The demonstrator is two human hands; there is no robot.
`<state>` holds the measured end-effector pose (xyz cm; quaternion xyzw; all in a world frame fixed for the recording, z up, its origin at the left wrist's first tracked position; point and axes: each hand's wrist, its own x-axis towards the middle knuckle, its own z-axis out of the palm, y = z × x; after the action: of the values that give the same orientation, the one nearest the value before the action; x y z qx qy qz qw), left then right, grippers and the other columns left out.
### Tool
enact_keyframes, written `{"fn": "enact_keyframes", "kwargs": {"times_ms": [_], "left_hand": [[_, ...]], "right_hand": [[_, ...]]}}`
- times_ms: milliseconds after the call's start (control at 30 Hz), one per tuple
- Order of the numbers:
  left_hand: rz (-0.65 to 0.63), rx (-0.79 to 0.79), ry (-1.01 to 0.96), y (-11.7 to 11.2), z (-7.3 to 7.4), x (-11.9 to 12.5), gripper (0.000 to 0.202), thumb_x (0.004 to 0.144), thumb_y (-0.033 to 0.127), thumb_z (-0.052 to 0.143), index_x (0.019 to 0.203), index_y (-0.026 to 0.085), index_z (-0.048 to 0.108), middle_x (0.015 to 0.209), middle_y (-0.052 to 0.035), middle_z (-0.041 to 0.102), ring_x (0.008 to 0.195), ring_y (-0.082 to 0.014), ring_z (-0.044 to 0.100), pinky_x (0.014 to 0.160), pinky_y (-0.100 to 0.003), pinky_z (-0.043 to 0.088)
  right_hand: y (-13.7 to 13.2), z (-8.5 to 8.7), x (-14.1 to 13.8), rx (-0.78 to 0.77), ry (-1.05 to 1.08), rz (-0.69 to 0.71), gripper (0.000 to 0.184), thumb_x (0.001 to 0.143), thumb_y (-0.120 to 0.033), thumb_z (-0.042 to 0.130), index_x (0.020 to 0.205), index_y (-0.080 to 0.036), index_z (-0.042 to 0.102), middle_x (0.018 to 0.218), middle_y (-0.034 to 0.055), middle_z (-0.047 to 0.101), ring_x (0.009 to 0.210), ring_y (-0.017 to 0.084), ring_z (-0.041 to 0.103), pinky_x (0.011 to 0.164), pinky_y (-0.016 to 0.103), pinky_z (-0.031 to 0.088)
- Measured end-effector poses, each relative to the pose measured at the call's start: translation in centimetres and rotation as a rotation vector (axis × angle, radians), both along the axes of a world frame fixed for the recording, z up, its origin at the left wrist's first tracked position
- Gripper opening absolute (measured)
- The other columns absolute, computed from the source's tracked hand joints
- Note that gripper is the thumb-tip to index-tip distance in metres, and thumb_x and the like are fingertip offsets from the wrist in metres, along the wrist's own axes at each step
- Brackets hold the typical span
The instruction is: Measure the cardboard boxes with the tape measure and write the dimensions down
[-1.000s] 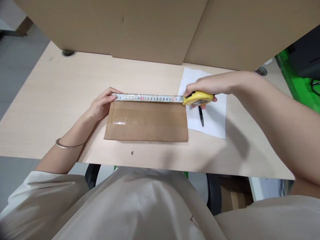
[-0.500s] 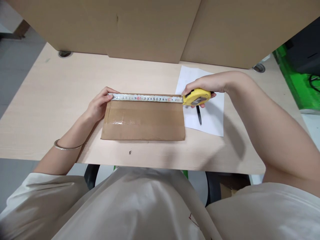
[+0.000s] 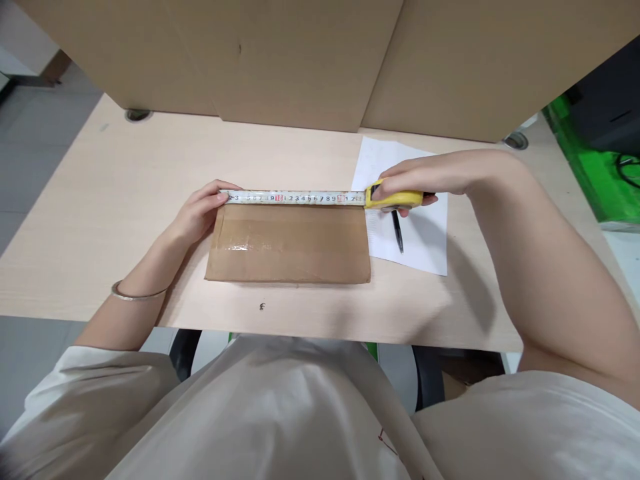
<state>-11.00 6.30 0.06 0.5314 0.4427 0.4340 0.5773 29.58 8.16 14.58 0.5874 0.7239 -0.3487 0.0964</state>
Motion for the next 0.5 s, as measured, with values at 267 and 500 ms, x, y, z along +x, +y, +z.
{"fn": "enact_keyframes", "kwargs": {"times_ms": [267,500], "left_hand": [[0.165,0.372,0.031,1.1,0.8,-0.8,0.068,0.083,0.077,0.074,0.131,0.03,0.064,0.126,-0.0068,0.069,0.133,-0.0287,0.059,0.116,-0.042,0.042],[0.508,0.821,0.321,-2.8,3.8,-1.1,0.053,0.099,0.069,0.056,0.128,0.025,0.063,0.131,-0.0073,0.063,0.132,-0.0288,0.056,0.123,-0.049,0.037]], "right_hand": [[-5.0,-1.2,-6.3,0.387,-0.222,0.029,0.057,0.086,-0.067,0.067,0.121,-0.022,0.066,0.104,0.013,0.073,0.093,0.035,0.066,0.074,0.039,0.044],[-7.5,-4.4,-10.3,0.691,-0.087,0.189,0.059,0.087,-0.057,0.069,0.126,-0.013,0.069,0.109,0.0199,0.075,0.105,0.041,0.066,0.099,0.05,0.043]]}}
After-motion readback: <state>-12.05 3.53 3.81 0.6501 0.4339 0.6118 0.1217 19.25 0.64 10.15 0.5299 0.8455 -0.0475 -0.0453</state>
